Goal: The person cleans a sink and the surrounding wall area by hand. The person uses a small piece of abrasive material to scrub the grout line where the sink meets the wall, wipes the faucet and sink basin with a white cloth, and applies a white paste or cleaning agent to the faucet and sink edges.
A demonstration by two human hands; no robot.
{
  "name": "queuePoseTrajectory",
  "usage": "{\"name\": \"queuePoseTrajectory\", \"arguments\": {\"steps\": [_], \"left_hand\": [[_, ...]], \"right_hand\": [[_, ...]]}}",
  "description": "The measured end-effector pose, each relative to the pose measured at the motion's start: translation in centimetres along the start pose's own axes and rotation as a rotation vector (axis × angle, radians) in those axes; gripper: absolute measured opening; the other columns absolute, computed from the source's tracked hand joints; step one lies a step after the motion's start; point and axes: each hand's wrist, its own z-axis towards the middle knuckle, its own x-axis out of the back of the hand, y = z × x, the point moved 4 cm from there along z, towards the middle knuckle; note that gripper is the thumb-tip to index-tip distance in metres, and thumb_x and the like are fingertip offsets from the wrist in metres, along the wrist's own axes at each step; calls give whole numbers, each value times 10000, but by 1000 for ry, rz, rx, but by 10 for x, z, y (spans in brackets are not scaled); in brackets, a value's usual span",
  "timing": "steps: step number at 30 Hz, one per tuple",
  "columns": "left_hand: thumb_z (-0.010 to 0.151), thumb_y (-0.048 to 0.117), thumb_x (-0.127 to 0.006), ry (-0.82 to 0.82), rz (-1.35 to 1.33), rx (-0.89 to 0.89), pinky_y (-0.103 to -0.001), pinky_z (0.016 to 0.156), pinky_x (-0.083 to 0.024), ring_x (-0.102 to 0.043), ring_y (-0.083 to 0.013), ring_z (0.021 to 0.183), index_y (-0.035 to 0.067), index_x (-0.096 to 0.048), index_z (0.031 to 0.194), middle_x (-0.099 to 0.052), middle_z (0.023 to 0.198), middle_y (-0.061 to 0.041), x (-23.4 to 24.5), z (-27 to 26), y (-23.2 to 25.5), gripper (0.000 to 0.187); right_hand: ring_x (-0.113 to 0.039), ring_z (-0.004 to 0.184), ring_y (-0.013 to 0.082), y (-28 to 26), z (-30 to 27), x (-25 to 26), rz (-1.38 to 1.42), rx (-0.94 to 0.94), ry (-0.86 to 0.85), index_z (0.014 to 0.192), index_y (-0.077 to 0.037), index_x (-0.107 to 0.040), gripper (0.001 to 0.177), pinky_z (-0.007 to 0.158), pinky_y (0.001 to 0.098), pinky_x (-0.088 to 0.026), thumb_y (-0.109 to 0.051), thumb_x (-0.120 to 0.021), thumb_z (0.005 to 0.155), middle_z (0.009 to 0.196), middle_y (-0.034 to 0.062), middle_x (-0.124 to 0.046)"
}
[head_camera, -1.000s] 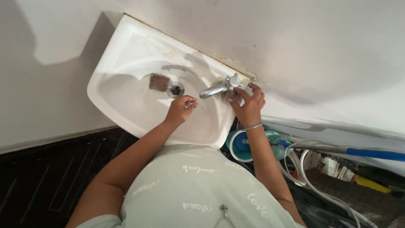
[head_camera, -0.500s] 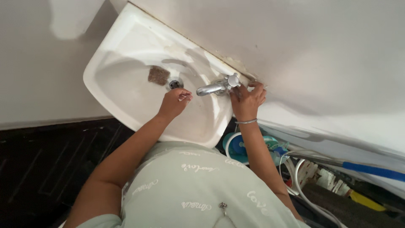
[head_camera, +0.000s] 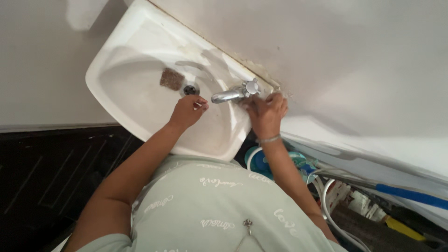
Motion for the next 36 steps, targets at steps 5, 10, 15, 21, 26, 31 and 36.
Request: {"name": "queuePoseTrajectory", "arguments": {"steps": [5,10,15,21,26,31,36], "left_hand": [[863,218,-783,-19,26,15,-328,737,-573,-712,-194,778,63,-774,988,-764,951,-93,-1,2,0,199],[858,207,-780,-23,-32,-15,-328,731,-576,-709,-195,785,61,-767,975,-766,959,-90,-2,-2,0,187],[864,196,-771,-68,13,5,-326,740,-570,-712,-194,786,57,-773,972,-766,934,-99,-1,-1,5,176],[853,175,-765,-36,-67,-32,-317,764,-576,-727,-190,827,54,-764,977,-766,945,-94,0,-2,5,173],[862,188,-760,-49,-23,12,-321,765,-576,-728,-202,827,66,-769,984,-771,949,-92,1,-1,4,173],[858,192,-764,-40,-1,17,-331,769,-573,-725,-216,837,71,-773,992,-756,975,-105,4,-5,2,181],[869,201,-757,-43,-26,6,-336,789,-578,-730,-219,856,67,-763,992,-758,977,-106,4,-4,3,181]], "right_hand": [[-453,1020,346,3,11,-1,-24,10,4,1013,-172,-792,338,883,497,-356,-281,-908,714,1070,123,-483],[-460,1034,344,-5,-2,-8,-44,-31,39,1045,-183,-789,311,878,475,-354,-291,-915,782,1084,129,-476],[-462,995,338,-7,-3,-7,11,-76,59,1019,-164,-804,352,862,474,-351,-296,-906,709,1042,130,-479],[-474,1020,314,-21,-21,-17,22,-150,45,989,-162,-816,317,897,471,-357,-284,-926,718,1053,102,-484],[-479,1028,339,1,-5,-16,71,-187,71,913,-202,-836,344,893,476,-352,-280,-936,593,1064,102,-505],[-501,1026,310,17,-7,-21,122,-183,17,947,-251,-847,321,893,462,-387,-268,-935,640,1045,57,-533],[-499,1028,312,24,-4,-20,102,-173,-25,976,-258,-848,352,905,468,-391,-265,-926,633,1045,65,-529]]}}
